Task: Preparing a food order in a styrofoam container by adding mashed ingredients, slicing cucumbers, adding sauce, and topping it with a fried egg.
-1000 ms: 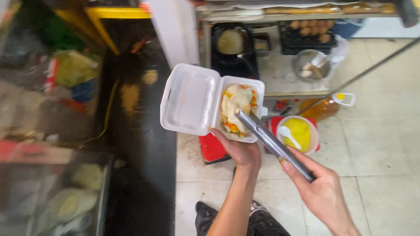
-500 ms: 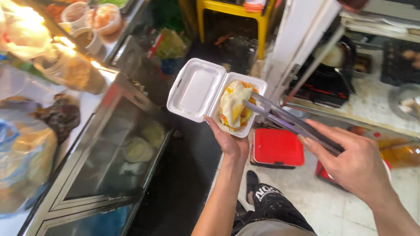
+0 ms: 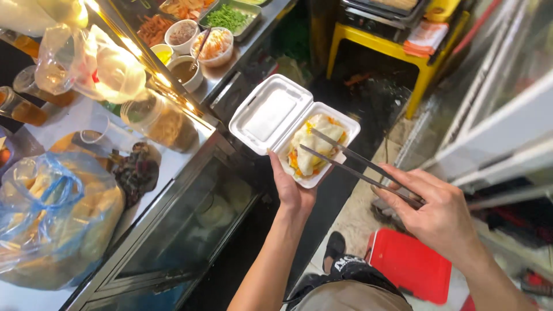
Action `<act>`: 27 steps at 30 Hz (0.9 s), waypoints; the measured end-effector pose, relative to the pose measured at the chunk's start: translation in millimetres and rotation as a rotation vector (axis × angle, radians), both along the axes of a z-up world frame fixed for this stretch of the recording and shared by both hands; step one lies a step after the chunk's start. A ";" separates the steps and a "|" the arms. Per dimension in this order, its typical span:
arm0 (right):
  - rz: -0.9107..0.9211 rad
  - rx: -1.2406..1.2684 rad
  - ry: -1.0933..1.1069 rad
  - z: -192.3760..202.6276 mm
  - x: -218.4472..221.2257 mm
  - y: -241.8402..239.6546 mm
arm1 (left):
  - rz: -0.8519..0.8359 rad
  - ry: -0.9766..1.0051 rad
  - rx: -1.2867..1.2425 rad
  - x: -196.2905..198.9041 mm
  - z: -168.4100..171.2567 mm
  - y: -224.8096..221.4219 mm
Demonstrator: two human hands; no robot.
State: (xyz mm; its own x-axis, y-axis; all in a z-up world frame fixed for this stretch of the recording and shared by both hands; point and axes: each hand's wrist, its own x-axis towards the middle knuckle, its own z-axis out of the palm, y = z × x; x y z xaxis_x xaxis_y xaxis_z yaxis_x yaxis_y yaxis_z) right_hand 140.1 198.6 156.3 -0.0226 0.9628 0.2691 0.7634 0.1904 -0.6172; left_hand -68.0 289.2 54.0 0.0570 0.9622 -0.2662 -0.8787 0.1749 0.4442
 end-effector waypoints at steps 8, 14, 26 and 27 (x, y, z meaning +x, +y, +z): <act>0.178 0.006 0.074 -12.7 -18.5 169.4 | 0.037 -0.037 -0.006 -20.4 -3.1 138.6; 0.196 -0.041 0.086 -17.4 -42.6 295.5 | 0.101 -0.065 0.051 -45.9 -26.1 260.3; 0.134 -0.223 0.469 -66.6 -62.8 630.6 | 0.261 0.038 0.056 -141.9 -14.2 479.2; 0.147 -0.231 0.516 -83.0 -68.4 659.5 | 0.293 0.064 0.060 -151.9 -21.5 491.1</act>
